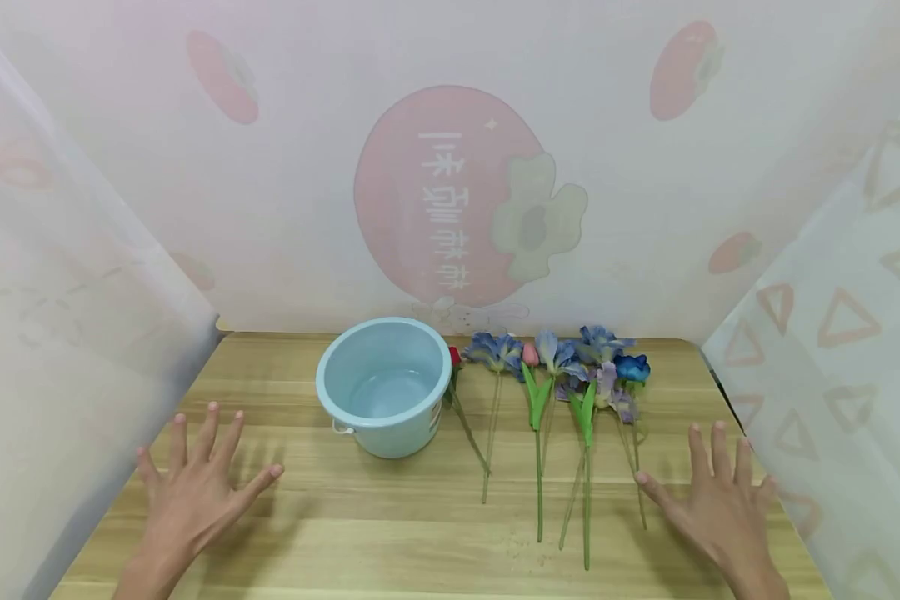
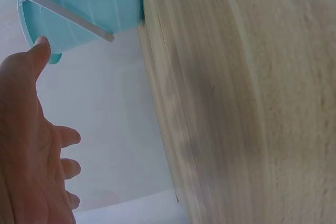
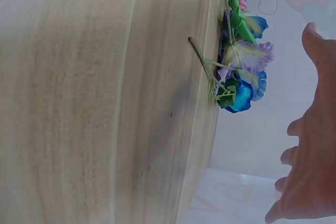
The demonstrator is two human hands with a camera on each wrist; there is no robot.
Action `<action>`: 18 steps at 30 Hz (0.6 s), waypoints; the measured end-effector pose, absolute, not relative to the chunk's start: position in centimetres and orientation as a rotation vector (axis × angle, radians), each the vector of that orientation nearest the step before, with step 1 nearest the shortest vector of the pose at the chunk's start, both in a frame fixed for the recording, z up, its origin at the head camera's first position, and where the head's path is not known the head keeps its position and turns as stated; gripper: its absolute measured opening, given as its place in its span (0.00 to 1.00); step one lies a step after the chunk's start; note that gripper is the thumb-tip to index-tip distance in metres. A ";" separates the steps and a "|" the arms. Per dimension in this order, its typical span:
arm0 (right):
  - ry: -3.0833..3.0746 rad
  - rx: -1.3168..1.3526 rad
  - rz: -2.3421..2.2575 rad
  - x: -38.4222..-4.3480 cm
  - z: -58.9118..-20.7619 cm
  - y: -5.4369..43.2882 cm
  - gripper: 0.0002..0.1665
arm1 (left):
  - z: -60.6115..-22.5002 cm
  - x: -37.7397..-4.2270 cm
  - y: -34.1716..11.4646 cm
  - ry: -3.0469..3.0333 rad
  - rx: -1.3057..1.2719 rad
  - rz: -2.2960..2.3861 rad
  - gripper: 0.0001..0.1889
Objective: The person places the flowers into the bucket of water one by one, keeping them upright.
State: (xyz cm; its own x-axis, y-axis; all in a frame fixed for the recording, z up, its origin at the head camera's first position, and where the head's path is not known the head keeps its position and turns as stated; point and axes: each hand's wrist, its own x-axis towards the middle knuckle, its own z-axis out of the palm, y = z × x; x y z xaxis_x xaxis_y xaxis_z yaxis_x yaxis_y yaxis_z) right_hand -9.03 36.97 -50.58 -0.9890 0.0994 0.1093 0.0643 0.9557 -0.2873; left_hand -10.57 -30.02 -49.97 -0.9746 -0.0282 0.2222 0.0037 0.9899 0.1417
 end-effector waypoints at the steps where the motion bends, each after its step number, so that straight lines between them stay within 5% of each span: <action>1: -2.985 -0.123 0.433 -9.0 -50.5 36.9 0.67 | -50.0 -10.6 -30.0 -2.908 0.016 -0.205 0.57; 18: -2.957 -0.056 0.501 -10.5 -50.1 34.2 0.67 | -49.3 -11.9 -28.7 -2.904 -0.021 -0.320 0.55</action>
